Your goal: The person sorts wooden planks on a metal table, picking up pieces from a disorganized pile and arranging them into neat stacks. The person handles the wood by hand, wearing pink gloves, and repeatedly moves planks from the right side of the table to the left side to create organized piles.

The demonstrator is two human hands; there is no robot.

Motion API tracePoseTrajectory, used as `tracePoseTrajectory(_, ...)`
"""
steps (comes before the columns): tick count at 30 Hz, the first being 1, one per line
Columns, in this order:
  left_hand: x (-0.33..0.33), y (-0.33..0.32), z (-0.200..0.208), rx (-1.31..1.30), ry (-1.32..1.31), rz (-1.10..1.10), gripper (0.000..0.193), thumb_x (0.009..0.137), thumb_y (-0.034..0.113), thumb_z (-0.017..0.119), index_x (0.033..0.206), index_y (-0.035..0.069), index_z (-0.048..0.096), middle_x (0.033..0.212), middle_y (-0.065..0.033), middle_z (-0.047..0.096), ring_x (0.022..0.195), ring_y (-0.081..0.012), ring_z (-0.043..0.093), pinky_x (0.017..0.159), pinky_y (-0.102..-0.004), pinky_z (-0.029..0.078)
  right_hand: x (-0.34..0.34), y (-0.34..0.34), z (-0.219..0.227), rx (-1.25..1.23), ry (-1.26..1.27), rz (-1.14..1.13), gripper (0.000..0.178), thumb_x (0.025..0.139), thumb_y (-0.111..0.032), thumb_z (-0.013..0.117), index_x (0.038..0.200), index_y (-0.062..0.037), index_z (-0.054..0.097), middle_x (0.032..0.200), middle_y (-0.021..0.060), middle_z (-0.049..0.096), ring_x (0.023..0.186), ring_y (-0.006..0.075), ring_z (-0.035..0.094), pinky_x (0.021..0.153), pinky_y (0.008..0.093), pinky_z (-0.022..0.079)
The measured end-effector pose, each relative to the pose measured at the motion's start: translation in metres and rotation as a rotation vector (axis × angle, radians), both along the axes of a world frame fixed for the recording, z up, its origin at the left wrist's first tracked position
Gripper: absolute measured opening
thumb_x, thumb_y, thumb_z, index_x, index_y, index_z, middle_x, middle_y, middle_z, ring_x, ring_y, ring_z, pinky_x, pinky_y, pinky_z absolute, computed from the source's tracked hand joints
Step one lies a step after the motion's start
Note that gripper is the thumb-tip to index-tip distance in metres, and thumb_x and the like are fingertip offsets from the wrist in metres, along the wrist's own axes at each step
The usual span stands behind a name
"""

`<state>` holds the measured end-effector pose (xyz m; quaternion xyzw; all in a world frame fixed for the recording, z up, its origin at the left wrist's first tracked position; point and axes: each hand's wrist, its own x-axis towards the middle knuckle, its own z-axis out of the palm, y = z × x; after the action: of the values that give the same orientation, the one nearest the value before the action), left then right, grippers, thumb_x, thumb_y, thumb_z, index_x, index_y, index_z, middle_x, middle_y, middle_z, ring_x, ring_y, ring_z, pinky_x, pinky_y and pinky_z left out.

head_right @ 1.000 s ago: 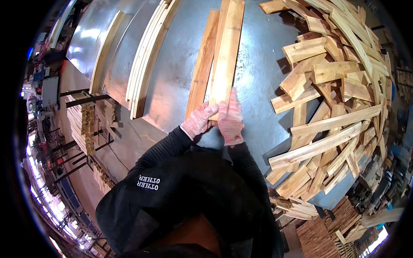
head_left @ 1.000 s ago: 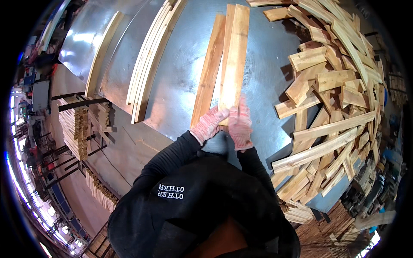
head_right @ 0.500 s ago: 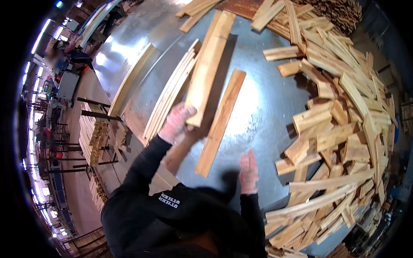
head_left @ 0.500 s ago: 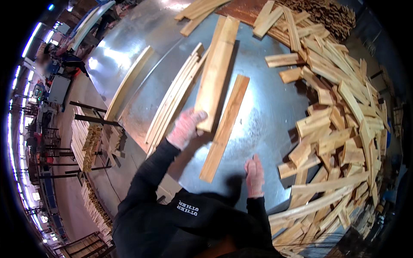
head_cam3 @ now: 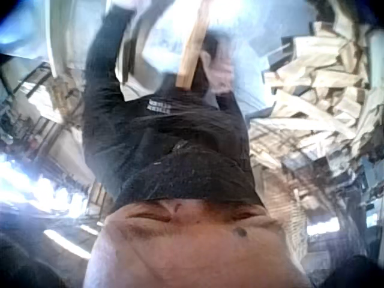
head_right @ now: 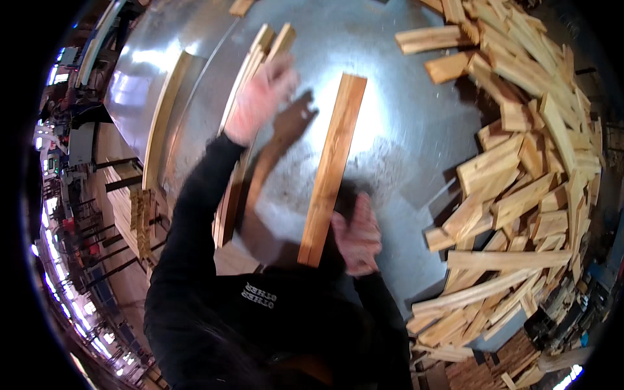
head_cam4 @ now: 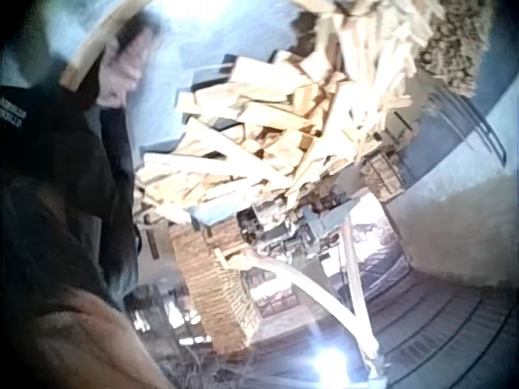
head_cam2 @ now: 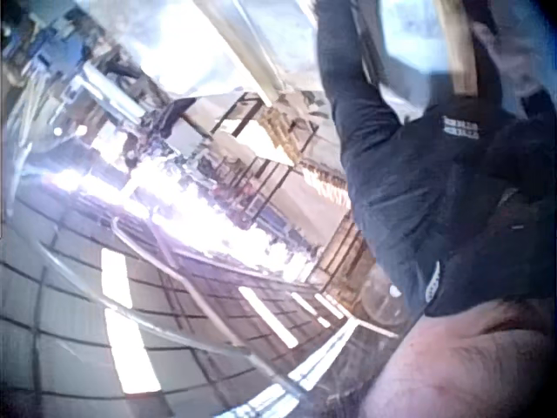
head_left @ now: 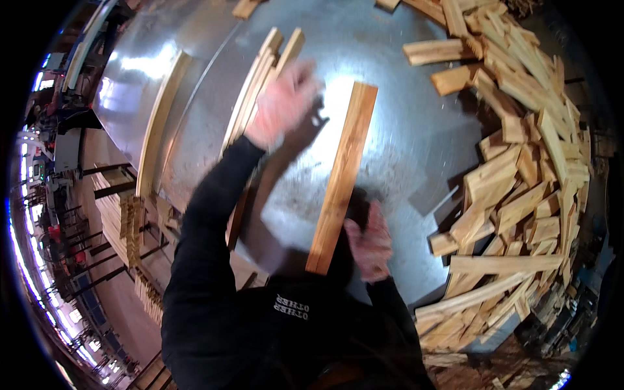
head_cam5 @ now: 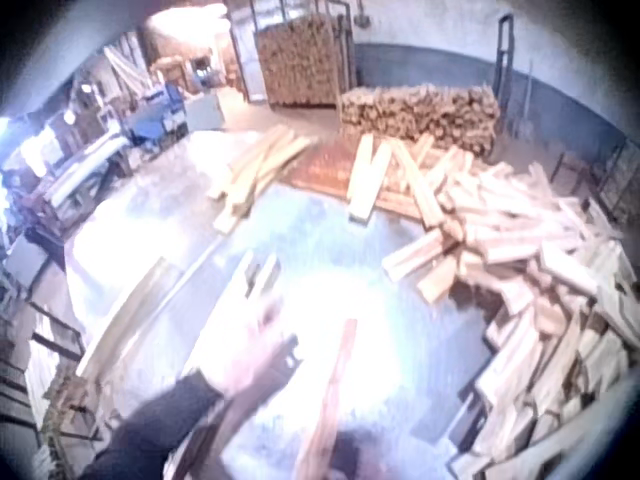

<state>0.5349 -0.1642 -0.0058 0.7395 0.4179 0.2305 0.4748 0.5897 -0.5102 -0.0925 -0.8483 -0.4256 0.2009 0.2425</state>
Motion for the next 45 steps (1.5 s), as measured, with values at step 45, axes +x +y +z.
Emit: tracePoseTrajectory(45, -0.156, -0.134, -0.003, 0.31, 0.122, 0.484, 0.084, 0.086, 0.054, 0.073, 0.142, -0.002, 0.046, 0.127, -0.0268, 0.061, 0.117, -0.0337, 0.061, 0.102, -0.043, 0.047, -0.083, -0.024, -0.002, 0.266, 2.159, -0.062, 0.063, 0.079, -0.019, 0.069, 0.135, -0.0009, 0.046, 0.111, 0.0171, 0.064, 0.089, 0.0308, 0.066, 0.083, 0.046, 0.056)
